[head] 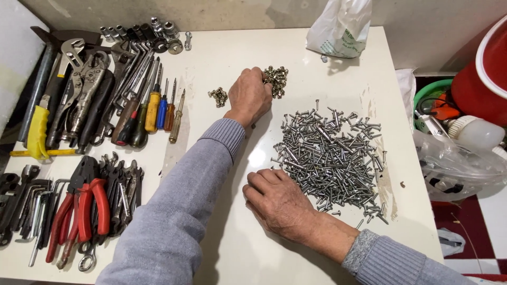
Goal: Sorting a mixture of screws and small metal washers into separate piles and then into a plastic bag on a workbench.
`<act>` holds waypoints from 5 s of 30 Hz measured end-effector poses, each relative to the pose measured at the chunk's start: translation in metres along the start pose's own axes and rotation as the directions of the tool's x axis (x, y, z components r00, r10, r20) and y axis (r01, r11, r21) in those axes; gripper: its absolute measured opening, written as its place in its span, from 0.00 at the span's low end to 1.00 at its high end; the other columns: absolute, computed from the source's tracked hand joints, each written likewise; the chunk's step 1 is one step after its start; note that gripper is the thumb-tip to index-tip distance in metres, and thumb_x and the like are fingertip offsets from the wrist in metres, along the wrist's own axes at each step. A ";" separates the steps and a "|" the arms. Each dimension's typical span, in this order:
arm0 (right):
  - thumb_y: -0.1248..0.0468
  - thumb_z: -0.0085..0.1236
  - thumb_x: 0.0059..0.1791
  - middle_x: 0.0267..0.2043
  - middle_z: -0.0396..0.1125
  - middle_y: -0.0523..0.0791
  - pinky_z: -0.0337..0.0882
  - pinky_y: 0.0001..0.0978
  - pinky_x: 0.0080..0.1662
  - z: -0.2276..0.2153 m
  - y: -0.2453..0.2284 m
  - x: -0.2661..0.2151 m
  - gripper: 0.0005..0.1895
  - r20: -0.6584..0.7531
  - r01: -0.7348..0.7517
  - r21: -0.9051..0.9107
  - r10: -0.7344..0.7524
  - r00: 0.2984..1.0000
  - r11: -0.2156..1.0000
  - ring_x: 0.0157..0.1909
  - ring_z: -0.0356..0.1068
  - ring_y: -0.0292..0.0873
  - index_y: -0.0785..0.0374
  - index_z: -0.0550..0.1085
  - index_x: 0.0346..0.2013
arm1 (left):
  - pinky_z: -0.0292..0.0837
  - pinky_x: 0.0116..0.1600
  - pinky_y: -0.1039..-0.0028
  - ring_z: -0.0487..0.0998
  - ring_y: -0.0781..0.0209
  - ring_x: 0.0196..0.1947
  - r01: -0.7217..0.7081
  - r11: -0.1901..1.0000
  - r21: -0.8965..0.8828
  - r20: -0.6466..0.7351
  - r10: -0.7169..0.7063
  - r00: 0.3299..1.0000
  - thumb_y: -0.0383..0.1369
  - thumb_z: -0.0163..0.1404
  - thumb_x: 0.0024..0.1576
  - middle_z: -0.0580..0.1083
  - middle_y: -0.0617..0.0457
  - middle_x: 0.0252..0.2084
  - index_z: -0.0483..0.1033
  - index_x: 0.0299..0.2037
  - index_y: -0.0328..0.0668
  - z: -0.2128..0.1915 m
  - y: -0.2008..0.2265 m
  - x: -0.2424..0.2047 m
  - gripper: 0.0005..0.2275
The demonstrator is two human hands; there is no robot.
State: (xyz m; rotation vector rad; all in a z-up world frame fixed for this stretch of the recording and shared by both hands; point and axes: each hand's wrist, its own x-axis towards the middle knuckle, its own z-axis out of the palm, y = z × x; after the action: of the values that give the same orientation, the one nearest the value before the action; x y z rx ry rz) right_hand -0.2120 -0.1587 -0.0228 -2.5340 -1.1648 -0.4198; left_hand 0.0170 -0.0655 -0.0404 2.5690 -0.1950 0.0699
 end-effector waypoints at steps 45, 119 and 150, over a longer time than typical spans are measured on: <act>0.56 0.49 0.55 0.45 0.66 0.47 0.68 0.44 0.53 0.020 0.007 -0.010 0.11 0.069 -0.004 -0.010 0.005 0.998 1.000 0.53 0.69 0.49 0.57 0.73 0.46 | 0.75 0.50 0.51 0.80 0.40 0.46 0.232 0.962 -0.145 0.030 -0.230 0.973 0.33 0.61 0.45 0.78 0.44 0.37 0.81 0.39 0.42 -0.057 -0.097 -0.047 0.12; 0.66 0.50 0.51 0.41 0.63 0.48 0.64 0.44 0.43 -0.006 -0.003 0.004 0.03 -0.048 0.037 -0.018 -0.038 0.998 0.999 0.40 0.63 0.52 0.63 0.68 0.38 | 0.77 0.47 0.58 0.78 0.51 0.43 0.211 0.977 0.026 -0.026 -0.211 0.977 0.40 0.48 0.58 0.73 0.46 0.52 0.73 0.55 0.43 -0.085 -0.073 -0.047 0.18; 0.65 0.51 0.50 0.43 0.64 0.50 0.63 0.44 0.43 -0.012 -0.003 0.004 0.07 -0.025 0.039 -0.002 -0.039 0.999 0.999 0.41 0.63 0.51 0.65 0.68 0.40 | 0.57 0.58 0.56 0.80 0.59 0.40 -0.052 0.992 0.117 0.030 0.049 0.998 0.36 0.59 0.56 0.82 0.57 0.34 0.84 0.40 0.52 -0.036 -0.052 0.003 0.05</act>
State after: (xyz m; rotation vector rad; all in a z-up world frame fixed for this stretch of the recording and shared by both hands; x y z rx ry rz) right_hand -0.2134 -0.1588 -0.0100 -2.5033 -1.2072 -0.4603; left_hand 0.0275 -0.0029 -0.0375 2.6839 -0.2734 0.0675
